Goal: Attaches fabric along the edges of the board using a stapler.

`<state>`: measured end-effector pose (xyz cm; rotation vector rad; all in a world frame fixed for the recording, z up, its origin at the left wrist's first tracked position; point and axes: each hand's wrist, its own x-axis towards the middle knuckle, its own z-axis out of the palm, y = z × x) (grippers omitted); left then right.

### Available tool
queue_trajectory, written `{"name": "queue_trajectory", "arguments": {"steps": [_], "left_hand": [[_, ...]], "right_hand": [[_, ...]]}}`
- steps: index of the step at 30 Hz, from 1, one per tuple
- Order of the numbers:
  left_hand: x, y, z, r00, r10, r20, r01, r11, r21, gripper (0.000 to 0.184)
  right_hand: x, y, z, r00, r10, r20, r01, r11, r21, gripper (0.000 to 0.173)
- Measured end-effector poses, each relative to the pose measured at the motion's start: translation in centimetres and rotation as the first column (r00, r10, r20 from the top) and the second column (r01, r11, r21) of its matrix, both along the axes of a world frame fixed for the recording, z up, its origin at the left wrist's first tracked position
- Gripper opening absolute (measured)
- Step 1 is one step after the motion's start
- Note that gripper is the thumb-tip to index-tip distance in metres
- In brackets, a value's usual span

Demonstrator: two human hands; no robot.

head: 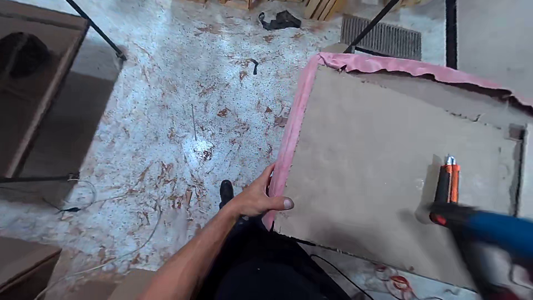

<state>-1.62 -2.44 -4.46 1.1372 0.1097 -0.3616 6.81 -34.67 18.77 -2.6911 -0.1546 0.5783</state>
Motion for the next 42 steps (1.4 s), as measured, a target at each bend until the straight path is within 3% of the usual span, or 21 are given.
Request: {"name": "queue_trajectory", "arguments": {"steps": [3,5,7,13,26,30,34,36,38,40,42], "left_hand": [[-0.1,-0.4,-0.3,0.997,0.05,0.056,-0.048,0.998,-0.045,0.109],[-0.1,-0.5,-0.4,0.996,0.067,0.062,-0.062,0.996,-0.071,0.107],[-0.1,-0.5,-0.6,0.993,0.078,0.093,-0.073,0.995,-0.064,0.107],[-0.1,-0.4,-1.0,0.991,0.076,0.113,-0.082,0.996,0.045,0.105],[0.2,0.2,-1.3,0.989,0.023,0.147,-0.04,0.993,0.112,0.108],[-0.1,0.8,-1.2,0.987,-0.011,0.161,-0.004,0.996,0.092,0.105],[0.0,1.4,-0.8,0.987,-0.054,0.152,0.046,0.998,0.052,0.104],[0.0,1.3,-0.6,0.987,-0.044,0.154,0.036,0.998,0.05,0.099],[-0.6,0.5,-0.6,0.989,0.012,0.149,-0.024,0.997,0.079,0.094],[-0.8,-0.4,-1.1,0.987,0.085,0.136,-0.102,0.987,0.125,0.092],[-0.6,-0.5,-1.1,0.986,0.109,0.128,-0.127,0.982,0.141,0.09]], "right_hand": [[-1.9,3.0,-1.4,0.873,0.483,0.069,-0.486,0.872,0.054,0.038],[-2.6,6.1,-2.0,0.782,0.62,0.067,-0.623,0.78,0.055,0.029],[-2.6,7.2,-3.1,0.728,0.684,0.042,-0.685,0.728,0.013,0.033],[-3.0,8.7,-3.8,0.672,0.74,-0.005,-0.738,0.67,-0.08,0.036],[-3.2,8.8,-4.1,0.7,0.713,-0.019,-0.71,0.693,-0.126,0.032],[-1.8,5.5,-1.6,0.814,0.572,0.098,-0.573,0.819,-0.02,0.034],[2.7,2.6,2.2,0.782,0.601,0.167,-0.576,0.798,-0.175,0.054],[3.6,4.0,2.6,0.753,0.64,0.154,-0.618,0.767,-0.17,0.05],[2.4,6.8,2.0,0.742,0.665,0.091,-0.663,0.747,-0.057,0.036],[0.9,8.9,0.1,0.741,0.672,0.006,-0.672,0.74,0.024,0.026],[-0.1,9.5,-2.1,0.705,0.706,-0.065,-0.708,0.706,0.002,0.025]]}}
